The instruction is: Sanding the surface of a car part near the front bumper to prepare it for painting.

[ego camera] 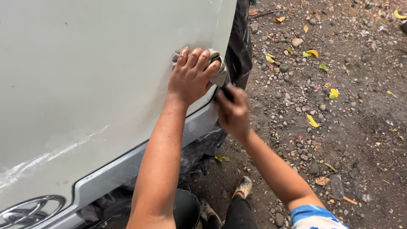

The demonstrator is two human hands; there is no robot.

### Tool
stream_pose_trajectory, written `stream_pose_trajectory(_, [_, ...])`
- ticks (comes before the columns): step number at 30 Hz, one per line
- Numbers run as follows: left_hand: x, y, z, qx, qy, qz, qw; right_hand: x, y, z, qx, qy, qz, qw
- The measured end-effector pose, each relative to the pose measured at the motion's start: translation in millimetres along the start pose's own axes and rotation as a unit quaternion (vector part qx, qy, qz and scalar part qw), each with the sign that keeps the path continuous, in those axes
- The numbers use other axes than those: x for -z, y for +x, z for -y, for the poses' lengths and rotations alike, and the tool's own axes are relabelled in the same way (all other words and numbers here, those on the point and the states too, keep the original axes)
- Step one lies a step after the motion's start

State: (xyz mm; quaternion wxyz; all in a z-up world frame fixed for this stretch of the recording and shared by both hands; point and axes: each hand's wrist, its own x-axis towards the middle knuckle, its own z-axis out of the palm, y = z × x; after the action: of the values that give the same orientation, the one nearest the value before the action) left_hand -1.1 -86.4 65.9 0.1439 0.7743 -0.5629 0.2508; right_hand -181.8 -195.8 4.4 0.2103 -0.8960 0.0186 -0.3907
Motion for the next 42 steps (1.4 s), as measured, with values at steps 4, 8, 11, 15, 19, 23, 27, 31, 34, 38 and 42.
stream_pose_trajectory(4, [-6, 2, 1, -0.001, -0.006, -0.008, 1.000, 2, 9, -8, 0.022, -0.029, 0.016, 0.999])
stream_pose_trajectory(8, [1, 9, -3, -0.011, -0.004, -0.013, 1.000, 5, 6, -3, -0.002, -0.031, 0.002, 1.000])
stream_pose_trajectory(11, [-4, 5, 3, 0.002, 0.011, 0.004, 1.000, -2, -2, 6, 0.030, -0.034, 0.007, 0.999])
stream_pose_trajectory(15, [-7, 4, 0, -0.006, -0.006, -0.005, 1.000, -1, 3, 10, -0.005, -0.049, 0.004, 0.999])
stream_pose_trajectory(19, [-6, 5, 1, 0.005, -0.005, 0.004, 1.000, -2, -11, 21, 0.010, -0.052, -0.004, 0.999])
stream_pose_trajectory(23, [-7, 3, 1, 0.004, -0.015, 0.001, 1.000, -4, 2, 4, -0.002, -0.054, 0.003, 0.999])
stream_pose_trajectory(27, [-3, 7, 1, -0.006, 0.000, -0.008, 1.000, 0, -5, 16, -0.017, -0.034, -0.015, 0.999])
stream_pose_trajectory(31, [-6, 0, 2, 0.003, -0.008, -0.009, 1.000, -6, 6, -5, 0.011, -0.043, -0.002, 0.999])
stream_pose_trajectory(34, [-5, 3, 1, -0.009, -0.001, -0.021, 1.000, -7, 9, 1, -0.032, -0.026, -0.030, 0.999])
stream_pose_trajectory(38, [-5, 2, 3, -0.014, 0.007, -0.013, 1.000, 0, -3, 13, -0.002, -0.007, -0.013, 1.000])
stream_pose_trajectory(42, [-6, -7, 5, -0.007, -0.004, -0.016, 1.000, -12, 7, -2, -0.009, -0.026, -0.004, 1.000])
